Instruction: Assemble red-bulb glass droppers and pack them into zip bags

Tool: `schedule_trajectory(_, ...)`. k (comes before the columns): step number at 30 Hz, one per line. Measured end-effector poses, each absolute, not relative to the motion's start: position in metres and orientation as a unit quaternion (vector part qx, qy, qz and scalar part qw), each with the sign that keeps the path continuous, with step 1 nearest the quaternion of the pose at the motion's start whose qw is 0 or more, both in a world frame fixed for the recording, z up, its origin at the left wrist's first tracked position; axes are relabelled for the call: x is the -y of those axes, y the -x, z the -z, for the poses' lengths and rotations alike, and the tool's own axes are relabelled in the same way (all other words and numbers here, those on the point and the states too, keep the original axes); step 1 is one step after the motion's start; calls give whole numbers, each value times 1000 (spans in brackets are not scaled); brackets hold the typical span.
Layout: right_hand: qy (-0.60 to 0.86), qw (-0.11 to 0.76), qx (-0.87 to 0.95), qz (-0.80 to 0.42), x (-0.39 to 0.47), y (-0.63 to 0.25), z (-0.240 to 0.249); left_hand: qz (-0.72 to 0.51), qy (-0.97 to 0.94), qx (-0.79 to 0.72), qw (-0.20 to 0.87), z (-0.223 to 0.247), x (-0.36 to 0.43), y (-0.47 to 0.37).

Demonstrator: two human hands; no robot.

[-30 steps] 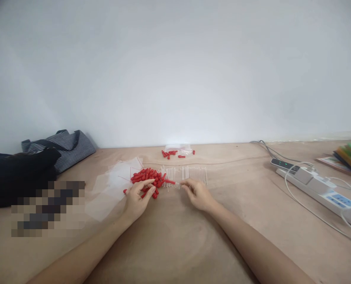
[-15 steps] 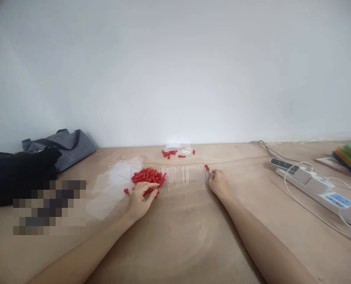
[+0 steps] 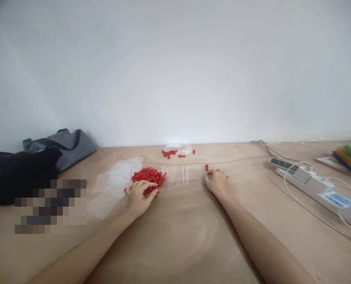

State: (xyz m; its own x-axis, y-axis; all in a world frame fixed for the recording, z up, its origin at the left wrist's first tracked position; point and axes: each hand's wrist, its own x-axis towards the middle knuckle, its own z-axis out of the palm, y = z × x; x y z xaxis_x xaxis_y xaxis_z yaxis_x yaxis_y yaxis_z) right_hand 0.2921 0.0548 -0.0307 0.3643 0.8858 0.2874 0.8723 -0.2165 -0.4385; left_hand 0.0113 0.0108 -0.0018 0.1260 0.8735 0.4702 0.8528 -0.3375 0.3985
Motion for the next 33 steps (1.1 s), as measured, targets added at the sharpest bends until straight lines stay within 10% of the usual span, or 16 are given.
schedule_trajectory(21, 800, 230, 547, -87, -54, -277, 12, -202, -884, -417, -64, -6, -18, 11)
schedule_trajectory(33, 450, 415, 773, -166, -5, -251, 18, -246, -860, -365, 259, -17, 10, -15)
